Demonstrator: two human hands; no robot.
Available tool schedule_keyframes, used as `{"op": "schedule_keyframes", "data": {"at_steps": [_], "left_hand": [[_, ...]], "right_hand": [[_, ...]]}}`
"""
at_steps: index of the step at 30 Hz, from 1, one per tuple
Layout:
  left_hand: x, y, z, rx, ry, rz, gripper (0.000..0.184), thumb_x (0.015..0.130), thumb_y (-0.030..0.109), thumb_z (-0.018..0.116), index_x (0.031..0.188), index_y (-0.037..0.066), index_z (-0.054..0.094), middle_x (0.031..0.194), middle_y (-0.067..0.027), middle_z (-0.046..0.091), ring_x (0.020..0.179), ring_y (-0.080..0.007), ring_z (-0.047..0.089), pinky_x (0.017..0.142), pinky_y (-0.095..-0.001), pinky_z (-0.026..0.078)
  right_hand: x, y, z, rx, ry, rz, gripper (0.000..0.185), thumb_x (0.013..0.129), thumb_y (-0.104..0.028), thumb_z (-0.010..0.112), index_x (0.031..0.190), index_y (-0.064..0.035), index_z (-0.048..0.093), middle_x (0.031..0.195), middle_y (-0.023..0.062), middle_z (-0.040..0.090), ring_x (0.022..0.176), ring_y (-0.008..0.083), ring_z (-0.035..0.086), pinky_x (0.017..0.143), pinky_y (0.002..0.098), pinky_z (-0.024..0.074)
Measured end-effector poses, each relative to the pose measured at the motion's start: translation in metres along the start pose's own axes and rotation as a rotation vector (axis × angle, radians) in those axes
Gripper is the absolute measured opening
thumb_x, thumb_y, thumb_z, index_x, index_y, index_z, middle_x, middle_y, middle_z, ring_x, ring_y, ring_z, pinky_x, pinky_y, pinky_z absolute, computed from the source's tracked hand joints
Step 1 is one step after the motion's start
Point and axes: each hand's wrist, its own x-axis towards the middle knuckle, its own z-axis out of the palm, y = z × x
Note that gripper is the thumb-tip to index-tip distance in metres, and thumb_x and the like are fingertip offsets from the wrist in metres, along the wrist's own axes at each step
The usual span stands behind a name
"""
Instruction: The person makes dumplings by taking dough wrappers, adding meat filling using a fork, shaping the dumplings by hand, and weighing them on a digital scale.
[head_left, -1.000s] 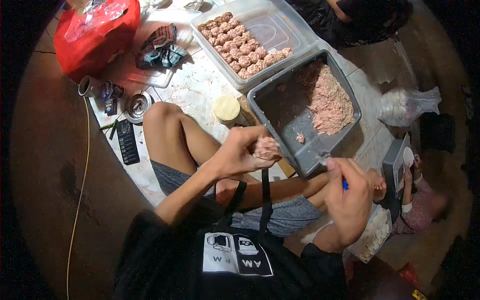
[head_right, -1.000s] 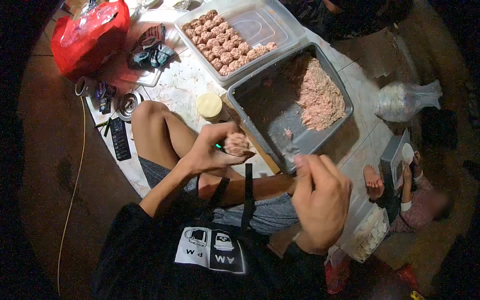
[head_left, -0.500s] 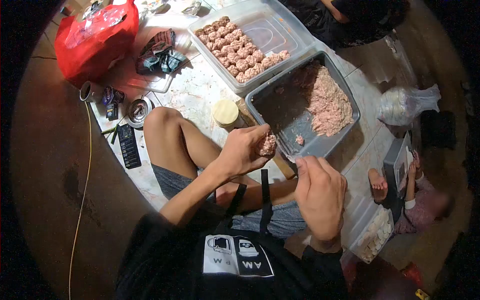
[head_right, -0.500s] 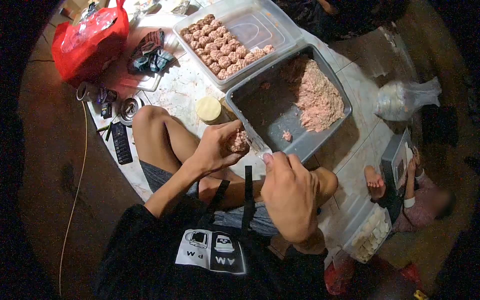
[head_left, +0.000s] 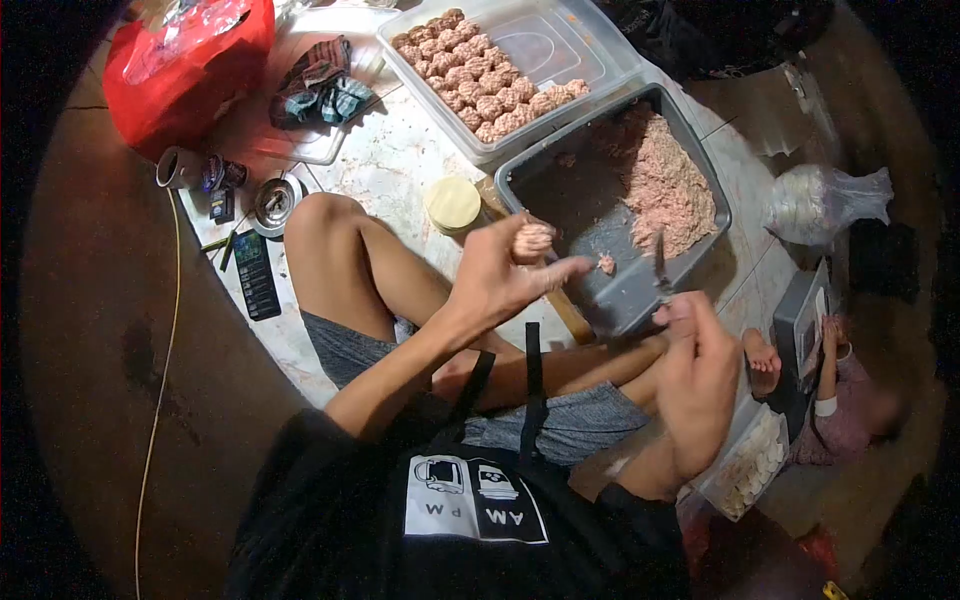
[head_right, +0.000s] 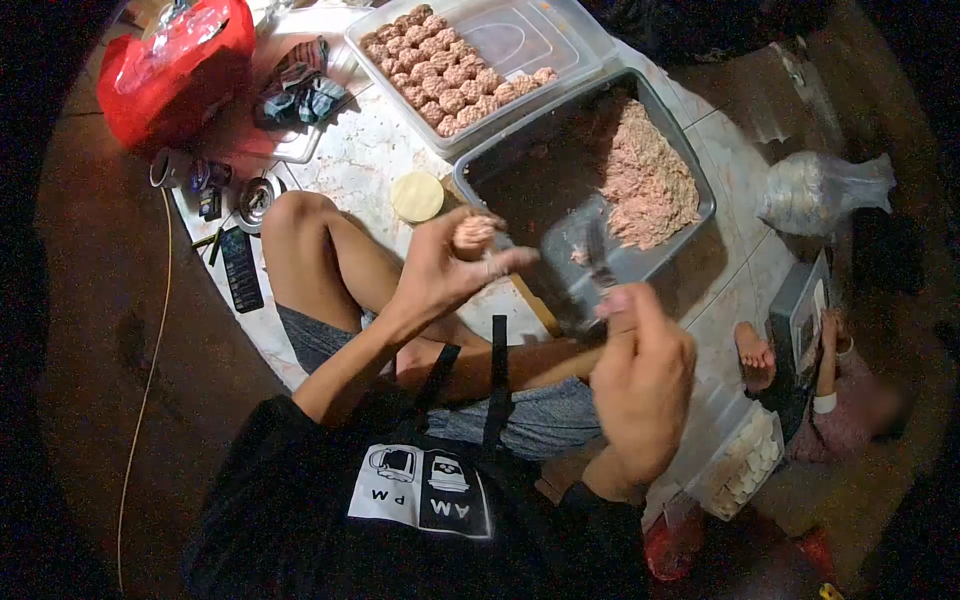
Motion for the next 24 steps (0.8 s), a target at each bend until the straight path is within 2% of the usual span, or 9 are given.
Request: {"op": "schedule_keyframes", "data": {"at_steps": [4, 7, 9, 12, 14, 17, 21, 22, 24], "left_hand": [[-0.006, 0.012, -0.018, -0.123, -0.019, -0.073, 0.029, 0.079, 0.012, 0.093, 0.091, 0.001, 0.069, 0.083, -0.0043, 0.069, 0.076, -0.0080, 0.064, 0.067, -0.0270, 0.053], [0.008, 0.009, -0.013, 0.014, -0.070, 0.240, 0.029, 0.082, 0.009, 0.091, 0.081, 0.003, 0.062, 0.070, -0.0017, 0.063, 0.064, -0.0047, 0.056, 0.057, -0.0249, 0.047], [0.010, -0.020, -0.015, 0.073, -0.157, 0.312, 0.028, 0.083, 0.009, 0.090, 0.081, 0.002, 0.062, 0.067, -0.0014, 0.061, 0.062, -0.0043, 0.053, 0.055, -0.0241, 0.046], [0.035, -0.004, -0.048, -0.240, -0.099, -0.275, 0.032, 0.083, 0.019, 0.092, 0.089, -0.002, 0.067, 0.072, -0.0014, 0.062, 0.067, -0.0067, 0.053, 0.057, -0.0299, 0.046], [0.028, 0.001, -0.063, -0.009, 0.047, 0.148, 0.034, 0.082, 0.016, 0.093, 0.096, -0.001, 0.068, 0.076, 0.0016, 0.062, 0.070, -0.0036, 0.054, 0.062, -0.0233, 0.049], [0.020, 0.048, -0.101, -0.058, 0.288, -0.002, 0.026, 0.085, 0.011, 0.088, 0.081, 0.001, 0.064, 0.068, -0.0020, 0.060, 0.061, -0.0064, 0.056, 0.056, -0.0266, 0.046], [0.015, 0.036, -0.078, 0.058, 0.015, 0.316, 0.038, 0.085, 0.012, 0.087, 0.063, 0.006, 0.057, 0.059, -0.0088, 0.050, 0.049, -0.0160, 0.053, 0.048, -0.0330, 0.040], [0.015, 0.034, -0.074, 0.249, 0.100, 0.288, 0.032, 0.083, 0.014, 0.090, 0.070, 0.004, 0.062, 0.058, -0.0037, 0.051, 0.052, -0.0112, 0.053, 0.049, -0.0310, 0.042], [0.019, 0.041, -0.083, -0.121, 0.037, -0.084, 0.030, 0.079, 0.015, 0.094, 0.081, 0.002, 0.067, 0.067, 0.0007, 0.060, 0.062, -0.0057, 0.056, 0.055, -0.0266, 0.046]], "right_hand": [[0.003, 0.011, -0.006, 0.002, -0.033, 0.047, 0.027, 0.109, -0.023, 0.051, 0.099, -0.0025, 0.066, 0.089, 0.0225, 0.072, 0.082, 0.0422, 0.071, 0.071, 0.0485, 0.0514], [-0.002, -0.018, 0.022, -0.112, -0.296, -0.082, 0.026, 0.108, -0.021, 0.050, 0.100, -0.0035, 0.067, 0.092, 0.0235, 0.072, 0.087, 0.0452, 0.070, 0.075, 0.0533, 0.0504], [0.011, -0.008, 0.029, -0.079, -0.103, -0.024, 0.026, 0.108, -0.020, 0.049, 0.100, -0.0025, 0.066, 0.092, 0.0250, 0.072, 0.089, 0.0472, 0.069, 0.077, 0.0558, 0.0498], [0.052, 0.034, 0.057, -0.107, 0.009, -0.027, 0.028, 0.105, -0.018, 0.049, 0.098, 0.0021, 0.067, 0.091, 0.0301, 0.069, 0.091, 0.0510, 0.067, 0.080, 0.0584, 0.0497], [0.066, 0.087, 0.095, -0.237, -0.086, -0.066, 0.028, 0.103, -0.015, 0.051, 0.095, 0.0043, 0.070, 0.089, 0.0325, 0.068, 0.089, 0.0524, 0.066, 0.080, 0.0588, 0.0504], [0.084, 0.117, 0.130, -0.295, -0.136, -0.031, 0.024, 0.098, -0.010, 0.055, 0.089, 0.0050, 0.072, 0.084, 0.0332, 0.068, 0.085, 0.0538, 0.067, 0.079, 0.0590, 0.0514], [0.112, 0.143, 0.170, -0.449, -0.242, -0.021, 0.018, 0.097, -0.009, 0.058, 0.099, 0.0033, 0.072, 0.089, 0.0315, 0.070, 0.084, 0.0537, 0.067, 0.080, 0.0586, 0.0526], [0.112, 0.121, 0.166, -0.372, -0.082, -0.147, 0.018, 0.096, -0.010, 0.060, 0.104, 0.0027, 0.071, 0.092, 0.0301, 0.070, 0.086, 0.0527, 0.067, 0.079, 0.0586, 0.0526], [0.085, 0.045, 0.152, -0.214, 0.218, -0.392, 0.023, 0.096, -0.014, 0.063, 0.113, 0.0015, 0.068, 0.098, 0.0274, 0.069, 0.091, 0.0508, 0.068, 0.079, 0.0586, 0.0525]]}}
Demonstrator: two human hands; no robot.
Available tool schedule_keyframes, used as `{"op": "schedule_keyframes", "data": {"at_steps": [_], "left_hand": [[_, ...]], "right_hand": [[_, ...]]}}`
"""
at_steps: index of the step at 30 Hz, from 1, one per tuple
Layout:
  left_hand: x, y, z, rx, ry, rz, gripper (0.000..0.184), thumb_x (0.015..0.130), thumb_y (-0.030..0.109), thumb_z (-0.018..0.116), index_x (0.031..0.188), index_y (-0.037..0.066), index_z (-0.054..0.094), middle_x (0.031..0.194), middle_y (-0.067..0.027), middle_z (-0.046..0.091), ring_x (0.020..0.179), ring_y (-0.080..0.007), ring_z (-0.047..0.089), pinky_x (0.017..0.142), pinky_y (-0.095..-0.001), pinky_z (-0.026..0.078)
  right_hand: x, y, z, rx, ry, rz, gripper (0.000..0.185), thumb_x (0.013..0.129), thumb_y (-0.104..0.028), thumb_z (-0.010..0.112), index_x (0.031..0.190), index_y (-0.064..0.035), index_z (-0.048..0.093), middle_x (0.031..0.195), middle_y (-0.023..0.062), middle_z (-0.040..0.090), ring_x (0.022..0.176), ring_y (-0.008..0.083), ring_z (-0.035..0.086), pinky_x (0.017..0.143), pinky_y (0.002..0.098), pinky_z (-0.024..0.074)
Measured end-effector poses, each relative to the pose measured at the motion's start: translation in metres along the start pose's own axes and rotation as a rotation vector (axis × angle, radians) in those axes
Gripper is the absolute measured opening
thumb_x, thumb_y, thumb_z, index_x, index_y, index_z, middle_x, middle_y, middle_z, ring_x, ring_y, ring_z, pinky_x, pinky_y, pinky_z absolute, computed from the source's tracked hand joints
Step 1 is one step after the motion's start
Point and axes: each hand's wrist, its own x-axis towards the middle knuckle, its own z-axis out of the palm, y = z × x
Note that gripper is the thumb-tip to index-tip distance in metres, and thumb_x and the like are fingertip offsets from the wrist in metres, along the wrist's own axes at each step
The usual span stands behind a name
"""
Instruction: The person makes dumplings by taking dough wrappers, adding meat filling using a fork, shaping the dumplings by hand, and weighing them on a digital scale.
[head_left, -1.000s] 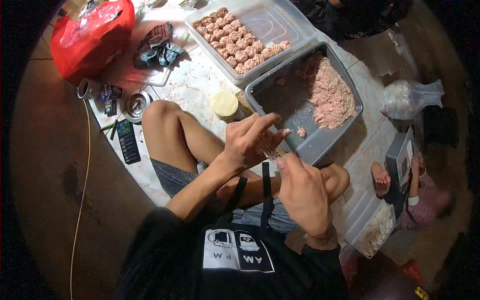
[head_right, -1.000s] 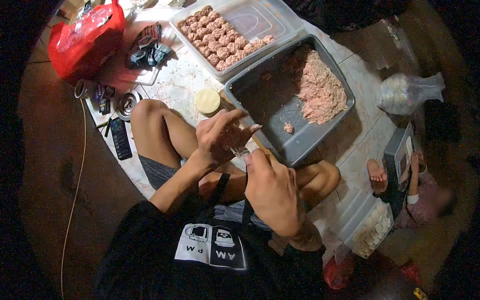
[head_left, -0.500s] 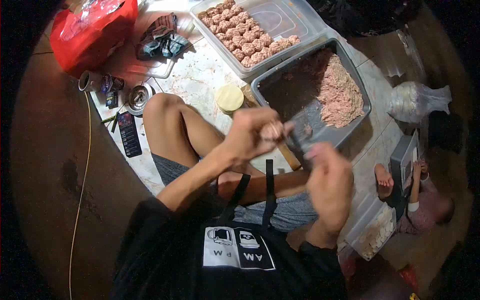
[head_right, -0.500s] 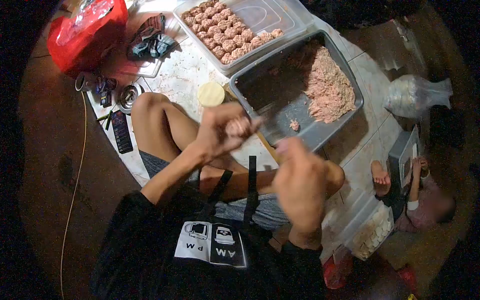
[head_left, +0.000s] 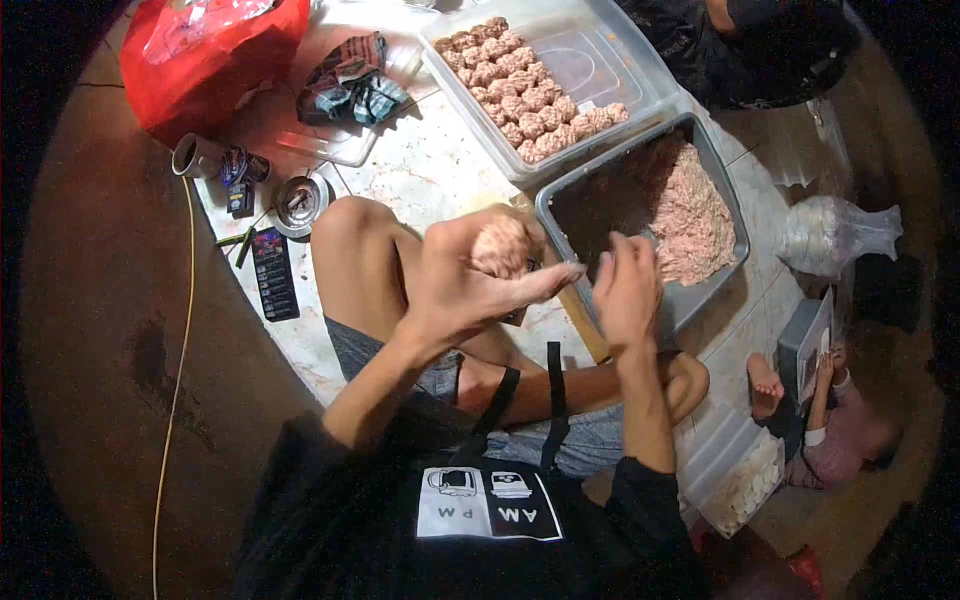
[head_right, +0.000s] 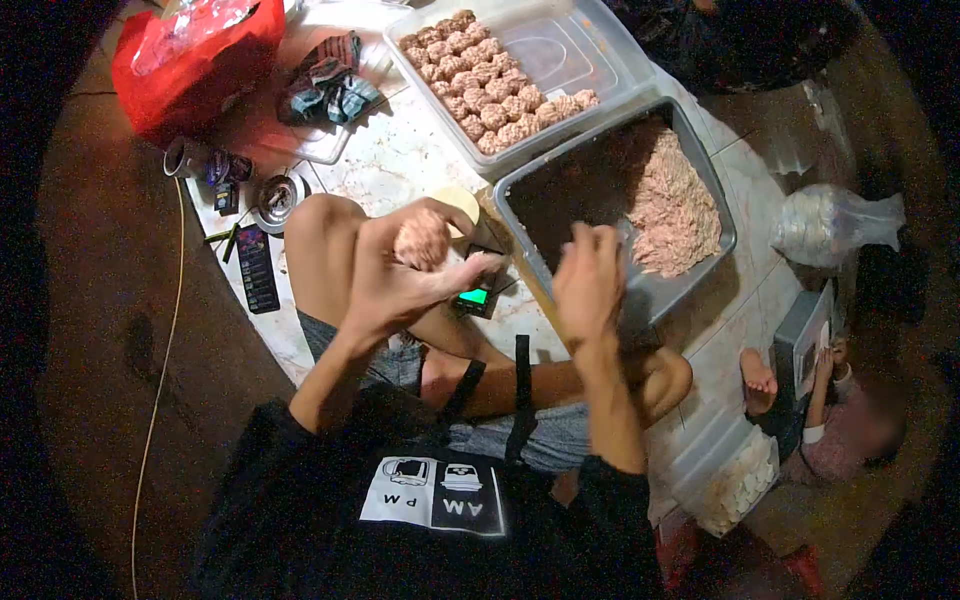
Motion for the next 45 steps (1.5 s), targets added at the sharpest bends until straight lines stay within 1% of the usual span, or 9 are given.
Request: {"op": "schedule_keyframes", "data": {"at_steps": [4, 7, 13, 18, 21, 24, 27, 37, 45], "left_hand": [[-0.027, 0.013, -0.035, -0.275, 0.345, -0.139, 0.027, 0.079, 0.006, 0.093, 0.091, -0.002, 0.071, 0.083, -0.0022, 0.068, 0.070, -0.0072, 0.061, 0.064, -0.0229, 0.052], [-0.031, 0.002, -0.037, 0.079, 0.227, 0.268, 0.026, 0.081, 0.006, 0.092, 0.076, 0.001, 0.066, 0.069, -0.0010, 0.065, 0.059, -0.0056, 0.057, 0.051, -0.0225, 0.042], [-0.030, 0.002, -0.026, -0.023, 0.020, 0.112, 0.032, 0.082, 0.006, 0.089, 0.106, -0.004, 0.069, 0.089, -0.0033, 0.069, 0.075, -0.0087, 0.064, 0.070, -0.0219, 0.052], [-0.029, -0.001, -0.051, -0.358, 0.316, -0.363, 0.028, 0.084, 0.004, 0.086, 0.075, 0.005, 0.060, 0.069, 0.0005, 0.060, 0.056, -0.0057, 0.052, 0.053, -0.0238, 0.044], [-0.007, -0.010, -0.042, 0.224, 0.182, 0.237, 0.047, 0.087, 0.007, 0.085, 0.057, 0.009, 0.050, 0.050, 0.0053, 0.047, 0.045, -0.0050, 0.041, 0.042, -0.0285, 0.032], [0.010, -0.015, -0.036, -0.098, 0.107, -0.268, 0.039, 0.082, 0.012, 0.091, 0.067, 0.004, 0.056, 0.062, 0.0009, 0.058, 0.057, -0.0032, 0.050, 0.052, -0.0245, 0.041], [0.015, -0.026, -0.037, 0.053, 0.098, 0.085, 0.030, 0.084, 0.007, 0.090, 0.078, 0.001, 0.061, 0.074, -0.0014, 0.064, 0.061, -0.0041, 0.054, 0.058, -0.0211, 0.046], [0.009, -0.033, -0.045, -0.139, -0.036, -0.216, 0.025, 0.086, 0.008, 0.086, 0.082, 0.002, 0.063, 0.066, 0.0031, 0.058, 0.060, -0.0015, 0.050, 0.055, -0.0205, 0.042], [0.000, -0.060, -0.019, 0.042, -0.046, -0.071, 0.028, 0.082, 0.012, 0.091, 0.091, 0.000, 0.067, 0.074, 0.0033, 0.062, 0.070, -0.0023, 0.056, 0.060, -0.0224, 0.044]], "right_hand": [[-0.035, -0.060, -0.005, 0.444, -0.648, 0.038, 0.045, 0.094, -0.023, 0.072, 0.131, -0.0008, 0.060, 0.117, 0.0249, 0.057, 0.097, 0.0509, 0.065, 0.079, 0.0596, 0.0524], [-0.034, -0.078, 0.041, 0.315, -0.595, 0.110, 0.054, 0.094, -0.023, 0.073, 0.140, -0.0018, 0.053, 0.126, 0.0312, 0.050, 0.094, 0.0547, 0.064, 0.080, 0.0608, 0.0524], [-0.036, -0.058, 0.077, 0.348, -0.529, 0.032, 0.032, 0.097, -0.006, 0.058, 0.129, 0.0000, 0.056, 0.124, 0.0310, 0.052, 0.102, 0.0529, 0.064, 0.088, 0.0583, 0.0536], [0.072, -0.070, -0.060, 0.187, 0.015, -0.035, 0.022, 0.088, -0.002, 0.075, 0.110, -0.0018, 0.071, 0.119, 0.0201, 0.064, 0.101, 0.0379, 0.068, 0.085, 0.0455, 0.0561], [0.124, -0.040, -0.049, 0.099, -0.208, -0.203, 0.027, 0.094, -0.012, 0.073, 0.119, -0.0017, 0.068, 0.117, 0.0193, 0.065, 0.097, 0.0400, 0.071, 0.082, 0.0443, 0.0602], [0.173, -0.014, -0.018, -0.059, -0.448, -0.273, 0.029, 0.095, -0.015, 0.072, 0.121, -0.0012, 0.070, 0.114, 0.0215, 0.067, 0.099, 0.0419, 0.071, 0.085, 0.0451, 0.0599], [0.234, 0.018, 0.011, 0.038, -0.230, -0.328, 0.026, 0.094, -0.022, 0.074, 0.105, 0.0021, 0.077, 0.105, 0.0236, 0.071, 0.092, 0.0447, 0.071, 0.087, 0.0493, 0.0573], [0.294, 0.046, 0.101, 0.034, -0.615, -0.087, 0.090, 0.108, -0.068, 0.031, 0.090, 0.0068, 0.077, 0.077, 0.0317, 0.069, 0.091, 0.0493, 0.069, 0.092, 0.0490, 0.0513], [0.198, -0.036, -0.005, 0.148, -0.133, -0.397, 0.041, 0.092, -0.016, 0.075, 0.131, -0.0079, 0.068, 0.125, 0.0221, 0.066, 0.102, 0.0407, 0.070, 0.087, 0.0462, 0.0568]]}}
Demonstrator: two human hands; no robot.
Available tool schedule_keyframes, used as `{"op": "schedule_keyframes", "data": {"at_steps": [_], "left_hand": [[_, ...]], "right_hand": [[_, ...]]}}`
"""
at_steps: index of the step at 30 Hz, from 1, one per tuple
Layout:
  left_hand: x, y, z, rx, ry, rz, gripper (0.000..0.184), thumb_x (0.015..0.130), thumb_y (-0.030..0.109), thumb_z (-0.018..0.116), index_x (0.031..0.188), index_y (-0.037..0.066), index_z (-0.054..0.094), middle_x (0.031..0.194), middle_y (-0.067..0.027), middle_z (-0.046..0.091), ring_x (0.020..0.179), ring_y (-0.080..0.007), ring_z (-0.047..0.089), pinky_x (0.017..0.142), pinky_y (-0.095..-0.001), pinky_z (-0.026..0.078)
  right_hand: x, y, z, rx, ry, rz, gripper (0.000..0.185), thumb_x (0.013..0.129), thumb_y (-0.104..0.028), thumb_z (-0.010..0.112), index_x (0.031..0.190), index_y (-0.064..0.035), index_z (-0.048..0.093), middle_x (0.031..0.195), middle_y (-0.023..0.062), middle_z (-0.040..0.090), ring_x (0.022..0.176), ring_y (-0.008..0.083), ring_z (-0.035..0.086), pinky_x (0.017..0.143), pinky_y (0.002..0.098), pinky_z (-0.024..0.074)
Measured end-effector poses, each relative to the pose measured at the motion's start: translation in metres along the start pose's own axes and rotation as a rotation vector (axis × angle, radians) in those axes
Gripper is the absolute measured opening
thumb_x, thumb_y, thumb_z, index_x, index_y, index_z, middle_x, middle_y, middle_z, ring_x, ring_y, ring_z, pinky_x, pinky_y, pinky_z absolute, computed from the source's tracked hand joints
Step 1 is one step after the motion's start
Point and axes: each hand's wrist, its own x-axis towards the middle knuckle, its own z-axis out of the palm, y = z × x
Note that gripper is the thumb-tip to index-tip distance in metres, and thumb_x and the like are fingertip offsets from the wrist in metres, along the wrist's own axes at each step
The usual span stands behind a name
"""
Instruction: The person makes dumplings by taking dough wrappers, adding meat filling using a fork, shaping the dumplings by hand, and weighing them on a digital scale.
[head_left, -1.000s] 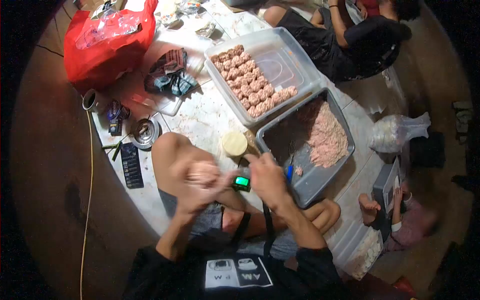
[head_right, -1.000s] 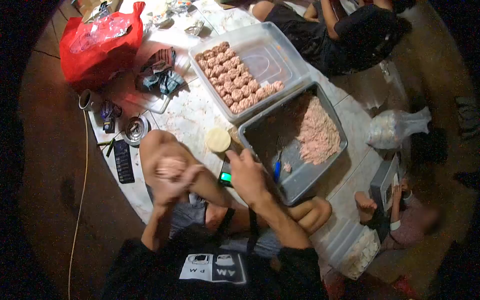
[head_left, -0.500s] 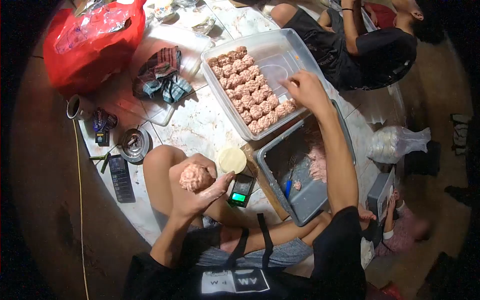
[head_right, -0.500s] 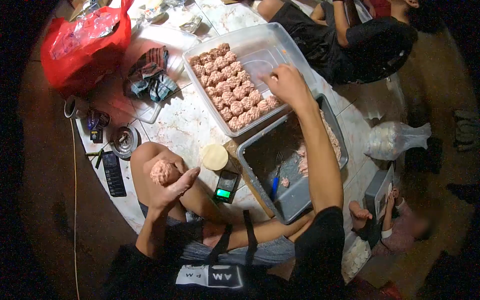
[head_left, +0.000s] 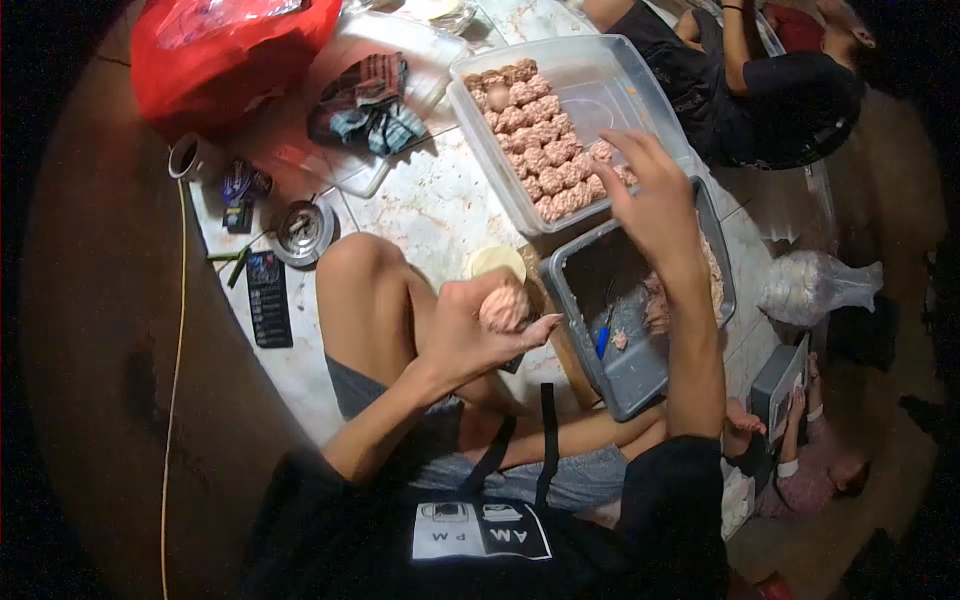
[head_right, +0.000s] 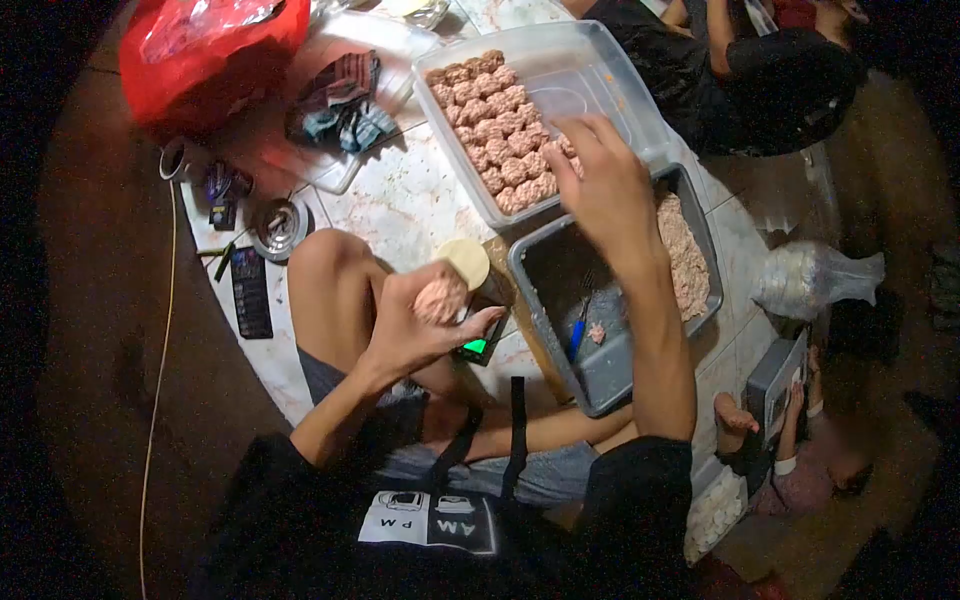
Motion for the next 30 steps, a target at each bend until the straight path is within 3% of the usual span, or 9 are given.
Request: {"op": "schedule_keyframes", "data": {"at_steps": [2, 3, 4, 6, 8, 10, 15, 20, 30], "left_hand": [[0.001, 0.007, 0.006, -0.001, 0.074, 0.129, 0.051, 0.078, 0.027, 0.093, 0.112, -0.002, 0.068, 0.084, -0.0100, 0.065, 0.078, -0.0192, 0.064, 0.071, -0.0334, 0.051], [-0.003, 0.010, 0.006, 0.087, 0.006, 0.139, 0.077, 0.077, 0.037, 0.092, 0.133, -0.002, 0.057, 0.098, -0.0173, 0.066, 0.092, -0.0293, 0.067, 0.081, -0.0387, 0.053], [-0.006, 0.014, 0.005, 0.174, -0.062, 0.154, 0.102, 0.077, 0.046, 0.090, 0.155, -0.003, 0.046, 0.112, -0.0247, 0.067, 0.105, -0.0394, 0.069, 0.092, -0.0439, 0.054], [-0.019, 0.022, 0.013, 0.145, -0.104, 0.180, 0.106, 0.081, 0.051, 0.085, 0.160, -0.003, 0.036, 0.117, -0.0267, 0.067, 0.106, -0.0402, 0.069, 0.092, -0.0425, 0.054], [-0.026, 0.016, 0.024, 0.134, 0.009, 0.277, 0.108, 0.089, 0.055, 0.074, 0.165, -0.002, 0.024, 0.117, -0.0280, 0.067, 0.102, -0.0394, 0.070, 0.091, -0.0433, 0.055], [-0.032, 0.032, 0.009, 0.039, 0.125, -0.030, 0.087, 0.098, 0.050, 0.065, 0.162, 0.000, 0.033, 0.100, -0.0201, 0.068, 0.085, -0.0287, 0.067, 0.081, -0.0390, 0.054], [-0.033, 0.026, -0.004, -0.181, 0.313, -0.123, 0.048, 0.109, 0.037, 0.055, 0.138, 0.000, 0.061, 0.078, -0.0016, 0.055, 0.072, -0.0085, 0.048, 0.063, -0.0254, 0.039], [-0.037, 0.024, -0.003, -0.266, 0.327, -0.160, 0.037, 0.110, 0.031, 0.055, 0.126, -0.001, 0.066, 0.078, 0.0042, 0.051, 0.070, -0.0056, 0.040, 0.061, -0.0237, 0.033], [-0.040, 0.012, -0.030, -0.359, 0.440, -0.218, 0.034, 0.110, 0.035, 0.058, 0.108, 0.003, 0.070, 0.069, 0.0091, 0.040, 0.056, -0.0002, 0.033, 0.049, -0.0208, 0.025]], "right_hand": [[-0.044, -0.062, -0.041, 0.170, -0.133, 0.176, 0.061, 0.087, -0.010, 0.079, 0.145, -0.0121, 0.060, 0.118, 0.0186, 0.068, 0.092, 0.0338, 0.071, 0.080, 0.0435, 0.0588], [-0.066, -0.087, -0.048, 0.291, -0.241, 0.303, 0.080, 0.079, -0.004, 0.086, 0.152, -0.0187, 0.056, 0.130, 0.0108, 0.067, 0.091, 0.0190, 0.072, 0.066, 0.0302, 0.0612], [-0.086, -0.104, -0.047, 0.482, -0.215, 0.296, 0.089, 0.076, -0.003, 0.088, 0.155, -0.0212, 0.052, 0.133, 0.0088, 0.066, 0.091, 0.0193, 0.071, 0.063, 0.0288, 0.0615], [-0.116, -0.127, -0.040, 0.494, -0.165, 0.248, 0.075, 0.080, -0.004, 0.086, 0.149, -0.0143, 0.058, 0.135, 0.0140, 0.064, 0.093, 0.0218, 0.072, 0.066, 0.0301, 0.0629], [-0.140, -0.120, -0.029, 0.380, -0.100, 0.154, 0.063, 0.082, -0.005, 0.085, 0.142, -0.0086, 0.063, 0.135, 0.0153, 0.062, 0.096, 0.0245, 0.073, 0.068, 0.0306, 0.0627], [-0.157, -0.115, -0.023, 0.257, -0.049, 0.117, 0.053, 0.084, -0.006, 0.084, 0.135, -0.0044, 0.066, 0.132, 0.0165, 0.062, 0.097, 0.0265, 0.073, 0.071, 0.0315, 0.0623], [-0.179, -0.115, 0.029, 0.146, -0.199, 0.297, 0.041, 0.092, -0.013, 0.076, 0.129, -0.0006, 0.066, 0.125, 0.0208, 0.064, 0.094, 0.0408, 0.071, 0.081, 0.0496, 0.0577], [-0.197, -0.075, 0.134, 0.051, -0.571, 0.379, 0.051, 0.092, -0.021, 0.076, 0.137, -0.0007, 0.061, 0.138, 0.0248, 0.056, 0.103, 0.0492, 0.067, 0.085, 0.0538, 0.0558], [-0.227, -0.113, 0.055, 0.171, -0.381, 0.470, 0.057, 0.088, -0.005, 0.075, 0.142, -0.0017, 0.056, 0.133, 0.0224, 0.059, 0.114, 0.0477, 0.064, 0.093, 0.0518, 0.0539]]}}
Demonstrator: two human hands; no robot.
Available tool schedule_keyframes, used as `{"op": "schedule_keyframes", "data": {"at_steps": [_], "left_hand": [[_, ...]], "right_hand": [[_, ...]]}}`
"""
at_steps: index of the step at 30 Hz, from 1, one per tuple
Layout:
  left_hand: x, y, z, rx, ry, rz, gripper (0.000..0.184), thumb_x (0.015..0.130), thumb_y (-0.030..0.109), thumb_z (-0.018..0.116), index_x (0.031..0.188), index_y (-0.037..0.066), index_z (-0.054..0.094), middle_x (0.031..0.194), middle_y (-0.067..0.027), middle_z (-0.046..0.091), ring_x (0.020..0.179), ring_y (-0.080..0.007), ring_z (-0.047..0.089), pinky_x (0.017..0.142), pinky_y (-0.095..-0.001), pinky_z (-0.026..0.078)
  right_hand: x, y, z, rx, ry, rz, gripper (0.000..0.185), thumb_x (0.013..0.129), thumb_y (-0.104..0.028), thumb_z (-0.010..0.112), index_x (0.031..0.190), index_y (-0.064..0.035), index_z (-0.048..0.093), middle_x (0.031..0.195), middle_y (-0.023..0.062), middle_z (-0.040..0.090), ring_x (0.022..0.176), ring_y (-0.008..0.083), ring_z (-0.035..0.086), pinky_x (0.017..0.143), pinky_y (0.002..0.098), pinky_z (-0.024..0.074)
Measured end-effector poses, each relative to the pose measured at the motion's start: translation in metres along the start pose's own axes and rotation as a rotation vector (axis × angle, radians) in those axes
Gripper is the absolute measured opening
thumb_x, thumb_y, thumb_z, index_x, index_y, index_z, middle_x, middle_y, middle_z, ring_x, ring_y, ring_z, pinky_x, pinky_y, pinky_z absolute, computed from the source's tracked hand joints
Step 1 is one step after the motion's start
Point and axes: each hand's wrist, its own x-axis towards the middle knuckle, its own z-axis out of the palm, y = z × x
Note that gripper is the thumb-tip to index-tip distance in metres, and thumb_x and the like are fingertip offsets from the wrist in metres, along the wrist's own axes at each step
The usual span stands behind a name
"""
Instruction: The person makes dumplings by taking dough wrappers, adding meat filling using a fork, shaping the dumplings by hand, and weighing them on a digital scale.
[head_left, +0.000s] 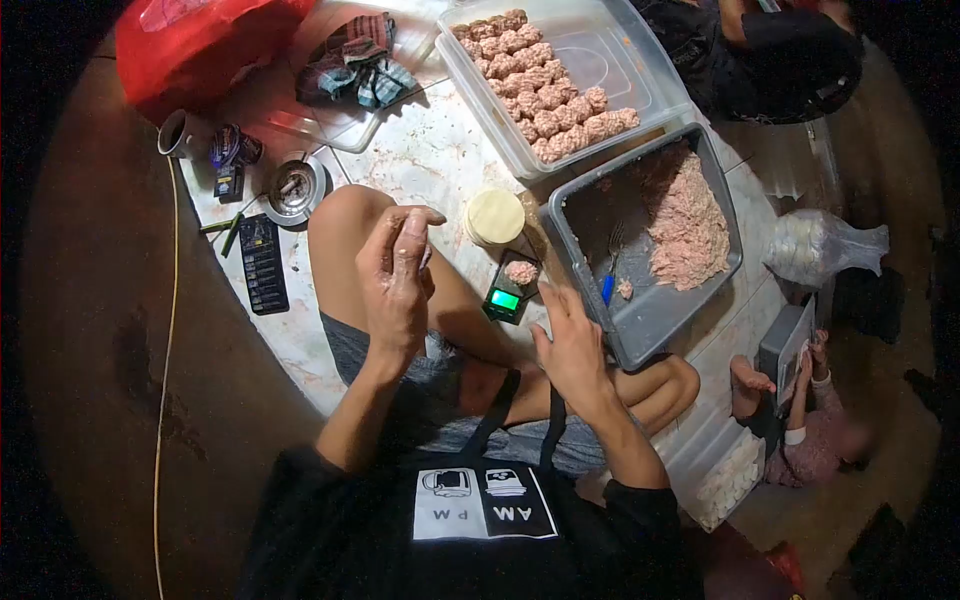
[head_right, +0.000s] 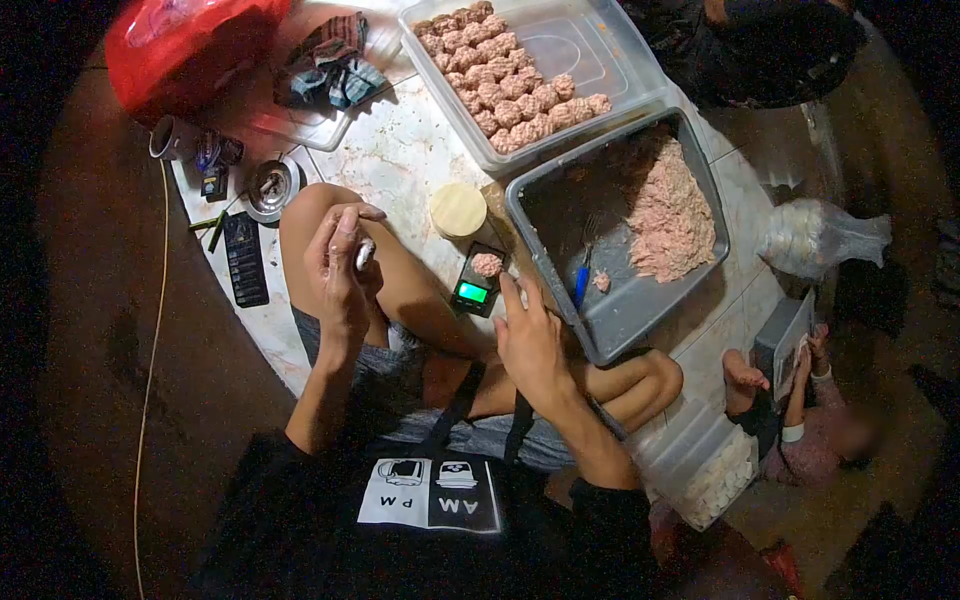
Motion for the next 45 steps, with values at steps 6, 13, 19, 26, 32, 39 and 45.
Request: {"op": "schedule_keyframes", "data": {"at_steps": [6, 13, 19, 26, 32, 39, 45], "left_hand": [[-0.013, -0.006, 0.017, 0.038, -0.048, 0.044, 0.032, 0.110, 0.033, 0.057, 0.105, 0.003, 0.068, 0.066, 0.0090, 0.039, 0.052, 0.0004, 0.031, 0.046, -0.0200, 0.024], [-0.020, 0.001, 0.017, 0.043, -0.029, 0.016, 0.033, 0.110, 0.031, 0.060, 0.102, 0.000, 0.069, 0.069, 0.0065, 0.048, 0.057, -0.0013, 0.038, 0.051, -0.0216, 0.028], [-0.019, 0.000, 0.015, 0.075, -0.026, -0.007, 0.028, 0.108, 0.025, 0.062, 0.100, -0.001, 0.068, 0.071, 0.0067, 0.051, 0.059, -0.0009, 0.039, 0.053, -0.0210, 0.029], [-0.003, -0.019, 0.007, 0.671, -0.477, 0.213, 0.063, 0.082, -0.001, 0.080, 0.139, 0.007, 0.054, 0.068, -0.0027, 0.052, 0.061, -0.0087, 0.052, 0.056, -0.0295, 0.044], [-0.005, -0.061, 0.043, 0.363, -0.815, 0.247, 0.068, 0.077, -0.001, 0.081, 0.141, 0.003, 0.057, 0.085, -0.0108, 0.065, 0.069, -0.0120, 0.059, 0.064, -0.0308, 0.051], [-0.007, -0.053, 0.057, 0.253, -0.636, -0.129, 0.035, 0.084, 0.019, 0.091, 0.103, 0.000, 0.070, 0.076, 0.0028, 0.063, 0.075, -0.0027, 0.054, 0.065, -0.0243, 0.048], [-0.008, -0.039, 0.048, 0.163, -0.545, 0.178, 0.034, 0.082, 0.007, 0.090, 0.103, 0.001, 0.065, 0.091, 0.0019, 0.063, 0.084, -0.0027, 0.057, 0.070, -0.0222, 0.048]], "right_hand": [[0.003, 0.006, -0.003, 0.064, -0.018, -0.116, 0.056, 0.086, 0.002, 0.071, 0.140, -0.0060, 0.059, 0.133, 0.0225, 0.059, 0.116, 0.0458, 0.063, 0.097, 0.0499, 0.0525], [0.035, 0.002, 0.010, -0.114, -0.003, -0.312, 0.064, 0.079, 0.012, 0.062, 0.139, -0.0101, 0.059, 0.144, 0.0250, 0.050, 0.120, 0.0476, 0.056, 0.101, 0.0489, 0.0505], [0.070, 0.014, 0.034, -0.266, -0.330, -0.153, 0.059, 0.074, 0.014, 0.069, 0.128, -0.0049, 0.056, 0.133, 0.0237, 0.050, 0.124, 0.0498, 0.053, 0.096, 0.0521, 0.0554], [0.039, -0.002, 0.008, -0.019, -0.062, -0.232, 0.015, 0.090, -0.003, 0.065, 0.105, 0.0003, 0.067, 0.109, 0.0205, 0.059, 0.092, 0.0431, 0.066, 0.081, 0.0534, 0.0545], [0.012, -0.038, -0.091, 0.407, 0.114, -0.185, 0.032, 0.093, -0.017, 0.078, 0.119, 0.0002, 0.070, 0.119, 0.0163, 0.070, 0.094, 0.0255, 0.074, 0.074, 0.0368, 0.0604], [0.061, 0.124, -0.051, -0.156, 0.225, 0.346, 0.035, 0.089, -0.035, 0.080, 0.096, -0.0008, 0.073, 0.085, 0.0230, 0.074, 0.083, 0.0434, 0.073, 0.077, 0.0498, 0.0558], [0.078, 0.152, -0.012, -0.238, 0.173, 0.332, 0.020, 0.089, -0.021, 0.074, 0.091, -0.0008, 0.074, 0.087, 0.0259, 0.073, 0.085, 0.0472, 0.071, 0.077, 0.0553, 0.0555]]}}
